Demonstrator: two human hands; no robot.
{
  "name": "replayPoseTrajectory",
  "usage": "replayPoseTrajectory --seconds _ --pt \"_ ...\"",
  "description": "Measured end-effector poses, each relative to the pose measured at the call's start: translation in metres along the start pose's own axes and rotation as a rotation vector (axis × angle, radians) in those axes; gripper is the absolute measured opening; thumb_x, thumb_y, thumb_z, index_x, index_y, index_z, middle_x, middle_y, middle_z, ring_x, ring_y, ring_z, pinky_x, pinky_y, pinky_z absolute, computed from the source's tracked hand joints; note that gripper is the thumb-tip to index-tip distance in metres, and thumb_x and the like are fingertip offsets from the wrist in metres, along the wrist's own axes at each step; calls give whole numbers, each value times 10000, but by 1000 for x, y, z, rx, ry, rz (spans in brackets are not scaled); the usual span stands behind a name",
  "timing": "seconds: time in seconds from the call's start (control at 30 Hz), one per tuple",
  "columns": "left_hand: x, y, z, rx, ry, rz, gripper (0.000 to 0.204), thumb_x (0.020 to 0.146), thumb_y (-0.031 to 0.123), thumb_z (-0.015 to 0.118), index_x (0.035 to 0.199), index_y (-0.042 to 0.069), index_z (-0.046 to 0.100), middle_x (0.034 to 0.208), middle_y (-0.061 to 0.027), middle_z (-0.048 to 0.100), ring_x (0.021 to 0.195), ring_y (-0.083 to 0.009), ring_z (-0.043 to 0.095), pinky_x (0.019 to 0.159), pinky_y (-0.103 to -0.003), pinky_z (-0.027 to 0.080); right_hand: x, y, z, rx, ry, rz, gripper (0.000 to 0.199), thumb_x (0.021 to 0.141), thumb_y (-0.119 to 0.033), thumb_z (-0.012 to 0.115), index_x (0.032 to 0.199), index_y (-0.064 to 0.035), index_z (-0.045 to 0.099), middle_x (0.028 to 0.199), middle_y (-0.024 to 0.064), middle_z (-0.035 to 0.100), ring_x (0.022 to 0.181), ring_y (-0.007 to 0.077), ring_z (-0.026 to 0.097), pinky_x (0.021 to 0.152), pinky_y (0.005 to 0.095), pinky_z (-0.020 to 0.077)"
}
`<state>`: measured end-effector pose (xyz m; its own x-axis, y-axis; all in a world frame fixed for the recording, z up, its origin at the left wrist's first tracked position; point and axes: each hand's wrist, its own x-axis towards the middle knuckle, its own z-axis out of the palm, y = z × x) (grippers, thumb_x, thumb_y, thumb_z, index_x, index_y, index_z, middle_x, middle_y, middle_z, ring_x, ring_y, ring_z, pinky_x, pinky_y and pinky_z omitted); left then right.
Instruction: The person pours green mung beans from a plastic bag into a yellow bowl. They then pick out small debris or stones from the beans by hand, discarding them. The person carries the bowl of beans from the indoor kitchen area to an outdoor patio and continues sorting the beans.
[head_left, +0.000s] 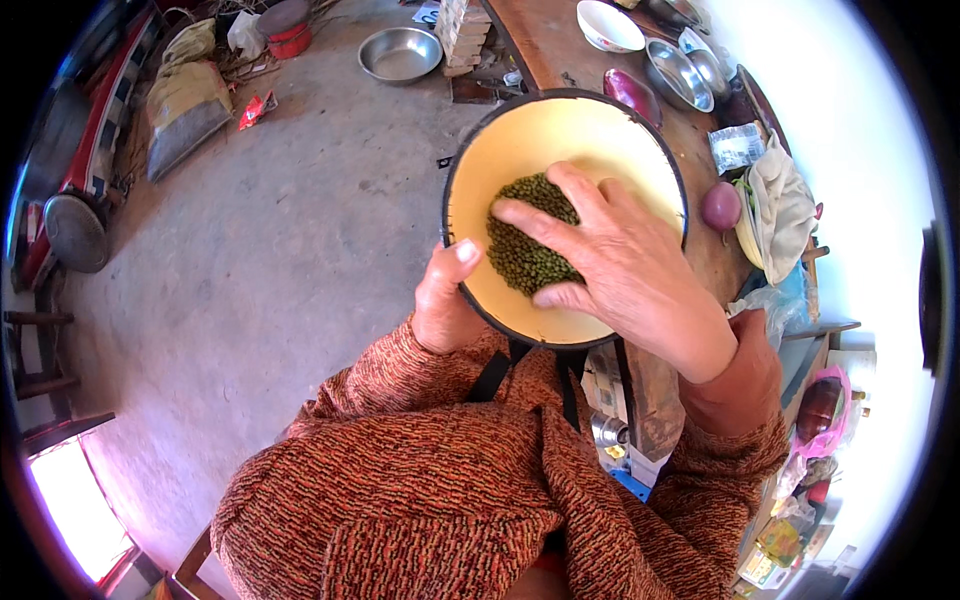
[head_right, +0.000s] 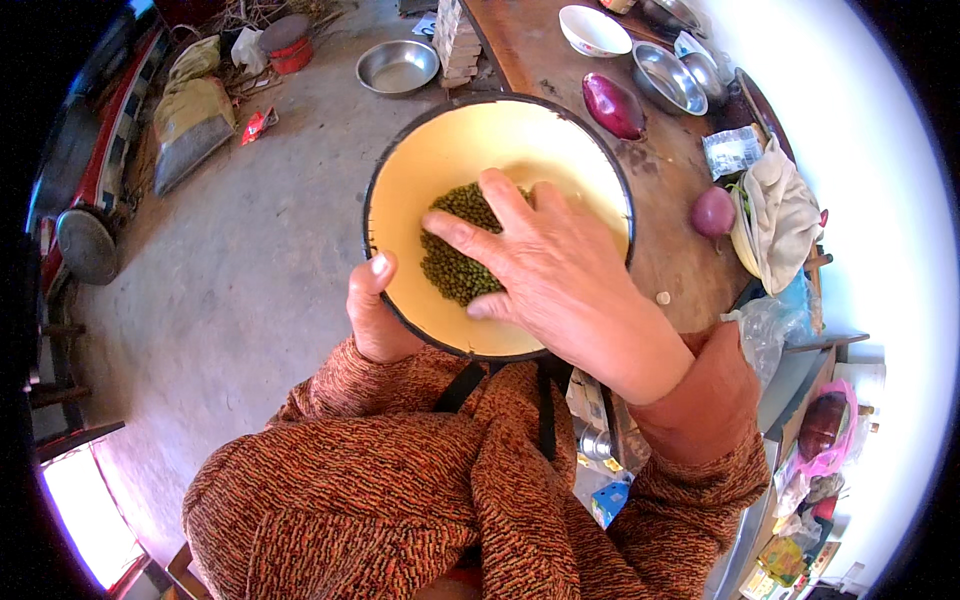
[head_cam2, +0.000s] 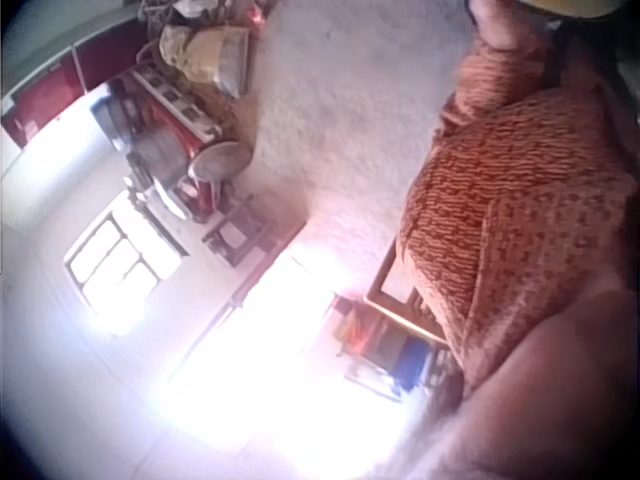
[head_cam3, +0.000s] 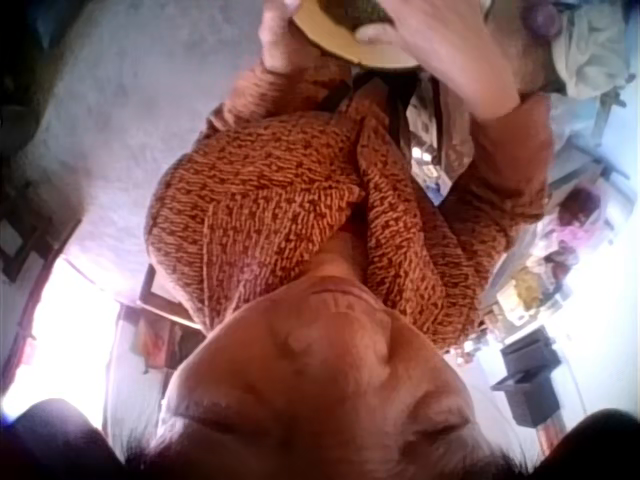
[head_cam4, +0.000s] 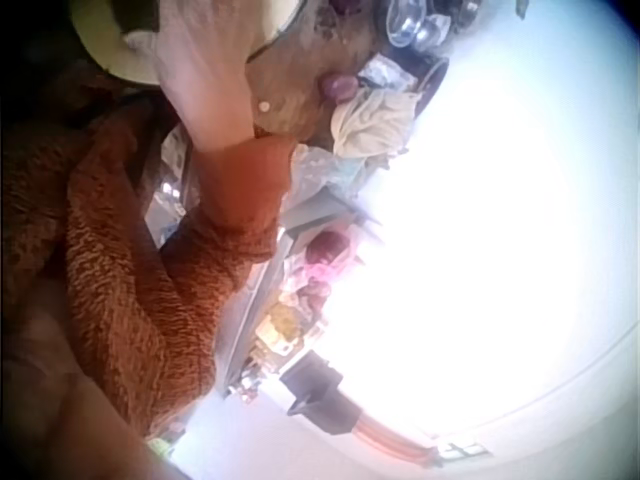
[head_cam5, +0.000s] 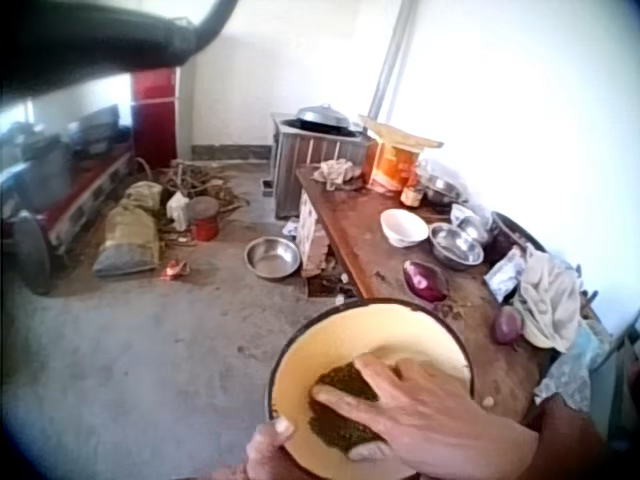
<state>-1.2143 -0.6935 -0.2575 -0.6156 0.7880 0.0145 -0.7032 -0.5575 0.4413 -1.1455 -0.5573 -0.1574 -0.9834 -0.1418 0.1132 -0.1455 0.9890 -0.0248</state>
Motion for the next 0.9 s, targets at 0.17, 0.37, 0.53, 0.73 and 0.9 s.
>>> replayPoseTrajectory --seconds 0.17,0.37,0.53,0.73,0.9 --pt "0 -5 -2 -30 -36 -59 713 846 401 495 1406 2 311 1347 -176 460 1225 -283 474 1020 -420 401 6 20 15 56 -115 -6 234 700 -4 644 918 -65 582 908 85 522 833 292 600 682 393 489" --pt "-2 -7 2 -15 69 -20 747 792 503 546 1354 32 404 1301 -172 496 1169 -304 496 966 -452 421 5 35 -5 345 58 76 219 692 126 562 853 -21 549 805 83 577 686 237 571 625 316 456" --pt "-4 -4 7 -53 59 52 741 797 519 550 1348 42 416 1311 -163 499 1154 -306 507 955 -457 429 8 22 -25 369 209 125 232 763 103 534 942 -39 574 856 119 595 752 263 607 643 331 483" --pt "-6 -3 6 -12 72 79 767 791 528 546 1371 48 395 1340 -162 482 1170 -313 499 969 -458 420 4 19 -35 403 227 126 221 874 83 498 1024 -18 626 939 75 638 784 133 634 636 235 527" --pt "-9 1 4 25 14 33 889 766 532 559 1435 22 271 1409 -184 389 1264 -308 424 1048 -452 355 -2 17 -38 464 264 117 191 889 67 495 1006 -6 627 895 74 634 778 134 624 645 239 516"
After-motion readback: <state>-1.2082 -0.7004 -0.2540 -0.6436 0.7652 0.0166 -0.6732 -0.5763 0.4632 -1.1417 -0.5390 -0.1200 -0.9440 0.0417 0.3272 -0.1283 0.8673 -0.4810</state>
